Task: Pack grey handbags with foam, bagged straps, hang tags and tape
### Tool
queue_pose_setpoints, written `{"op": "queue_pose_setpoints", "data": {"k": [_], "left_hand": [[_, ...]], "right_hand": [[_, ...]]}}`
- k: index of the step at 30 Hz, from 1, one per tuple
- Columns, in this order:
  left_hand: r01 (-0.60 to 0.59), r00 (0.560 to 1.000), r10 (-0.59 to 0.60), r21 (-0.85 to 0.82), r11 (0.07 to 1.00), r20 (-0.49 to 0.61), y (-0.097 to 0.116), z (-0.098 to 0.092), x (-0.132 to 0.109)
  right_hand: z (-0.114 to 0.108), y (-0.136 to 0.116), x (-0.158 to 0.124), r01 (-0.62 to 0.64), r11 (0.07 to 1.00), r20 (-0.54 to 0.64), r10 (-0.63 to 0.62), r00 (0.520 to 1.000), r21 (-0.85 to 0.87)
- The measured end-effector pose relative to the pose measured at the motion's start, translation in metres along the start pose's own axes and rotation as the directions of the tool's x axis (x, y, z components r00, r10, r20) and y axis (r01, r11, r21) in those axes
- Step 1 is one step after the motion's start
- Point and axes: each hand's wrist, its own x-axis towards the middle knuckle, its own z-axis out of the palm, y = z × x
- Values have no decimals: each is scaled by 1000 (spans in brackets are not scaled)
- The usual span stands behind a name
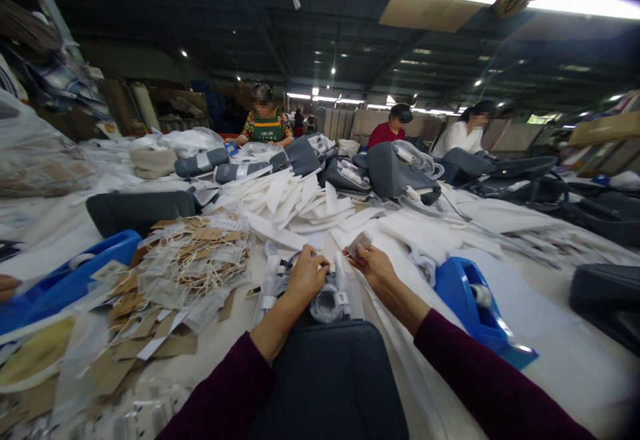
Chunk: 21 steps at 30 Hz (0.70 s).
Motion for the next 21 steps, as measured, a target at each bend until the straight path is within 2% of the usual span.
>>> {"op": "queue_pose_setpoints", "data": {"k": [6, 9, 12, 15, 18, 19, 21], "left_hand": [[-61, 997, 59, 44, 997, 55, 2, -1, -2], [-38, 998, 34, 70, 997, 54, 0, 1, -1], [-14, 1000, 15, 42, 999, -27, 0, 0, 0], [46, 989, -40, 36, 998, -145, 2, -7, 1], [141, 981, -128, 80, 987, -144, 3, -12, 1], [163, 981, -151, 95, 982, -122, 2, -12, 1], [173, 983, -165, 112, 978, -77, 0, -10, 2]], "right_hand": [[0, -3, 10, -12, 998, -54, 8, 999, -64], [0, 0, 15, -44, 989, -69, 35, 997, -141], [4, 1, 21, -100, 967, -89, 81, 993, -235], [10, -10, 16, -115, 942, -97, 89, 991, -314], [15, -31, -24, -25, 933, -68, 1, 998, -358], [15, -38, -48, 9, 932, -42, -26, 999, -361], [10, -49, -108, 64, 933, 81, -38, 996, -354]]}}
